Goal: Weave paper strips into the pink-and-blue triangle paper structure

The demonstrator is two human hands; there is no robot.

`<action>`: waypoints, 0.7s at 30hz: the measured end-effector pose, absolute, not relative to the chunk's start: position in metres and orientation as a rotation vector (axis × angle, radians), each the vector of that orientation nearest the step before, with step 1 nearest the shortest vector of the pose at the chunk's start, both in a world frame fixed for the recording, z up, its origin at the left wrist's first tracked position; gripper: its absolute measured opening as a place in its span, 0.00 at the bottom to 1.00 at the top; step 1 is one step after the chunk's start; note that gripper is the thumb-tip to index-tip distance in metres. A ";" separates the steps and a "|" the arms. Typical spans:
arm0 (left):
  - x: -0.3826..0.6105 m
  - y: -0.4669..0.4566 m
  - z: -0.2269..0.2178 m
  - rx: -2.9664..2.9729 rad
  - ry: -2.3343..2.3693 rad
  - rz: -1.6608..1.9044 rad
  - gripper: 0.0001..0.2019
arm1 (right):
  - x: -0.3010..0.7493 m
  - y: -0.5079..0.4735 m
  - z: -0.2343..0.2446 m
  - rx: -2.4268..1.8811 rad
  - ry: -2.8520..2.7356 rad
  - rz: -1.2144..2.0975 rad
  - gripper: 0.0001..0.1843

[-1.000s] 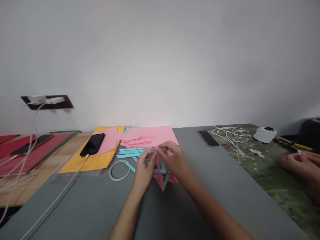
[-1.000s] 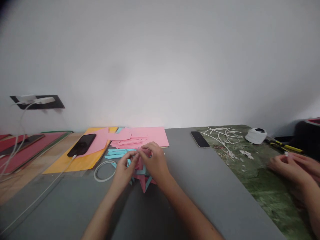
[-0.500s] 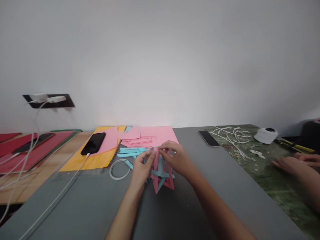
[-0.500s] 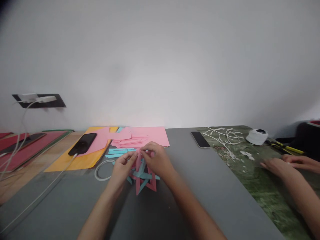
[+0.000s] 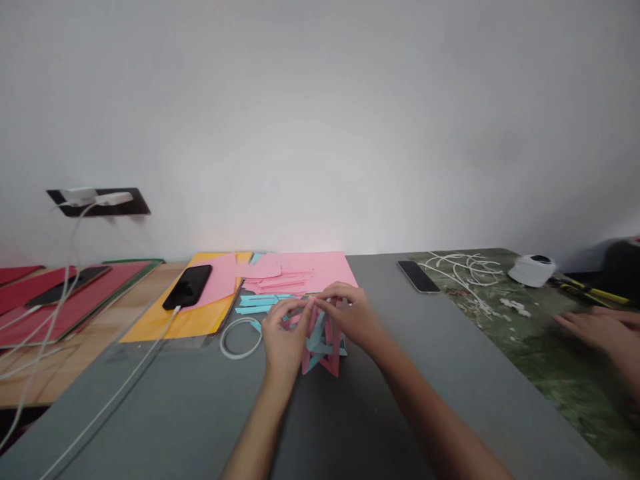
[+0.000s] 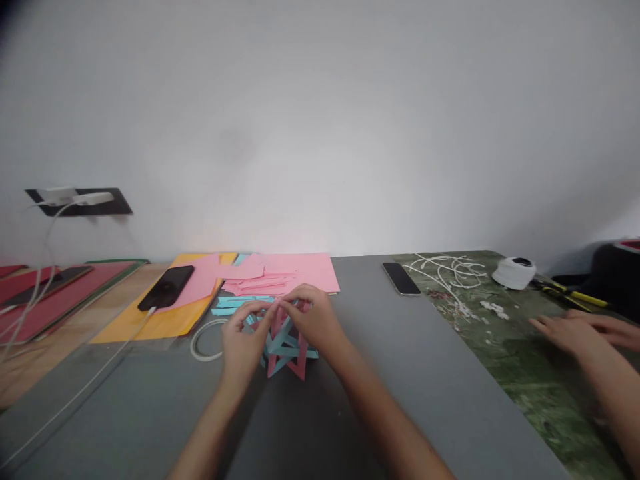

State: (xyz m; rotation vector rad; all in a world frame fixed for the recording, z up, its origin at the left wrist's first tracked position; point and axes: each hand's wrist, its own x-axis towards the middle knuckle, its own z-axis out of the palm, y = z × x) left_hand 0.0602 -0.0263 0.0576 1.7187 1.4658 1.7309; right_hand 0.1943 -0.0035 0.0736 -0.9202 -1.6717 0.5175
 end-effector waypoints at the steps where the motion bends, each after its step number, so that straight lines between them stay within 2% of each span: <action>1: 0.060 -0.027 0.057 1.809 1.477 1.753 0.08 | 0.194 -0.003 0.073 -0.914 -1.672 0.508 0.04; 9: 0.062 -0.034 0.059 2.098 1.803 1.673 0.06 | 0.190 -0.008 0.075 -0.892 -1.708 0.469 0.04; 21: 0.060 -0.033 0.060 2.098 1.710 1.692 0.05 | 0.201 -0.002 0.075 -0.951 -1.861 0.371 0.04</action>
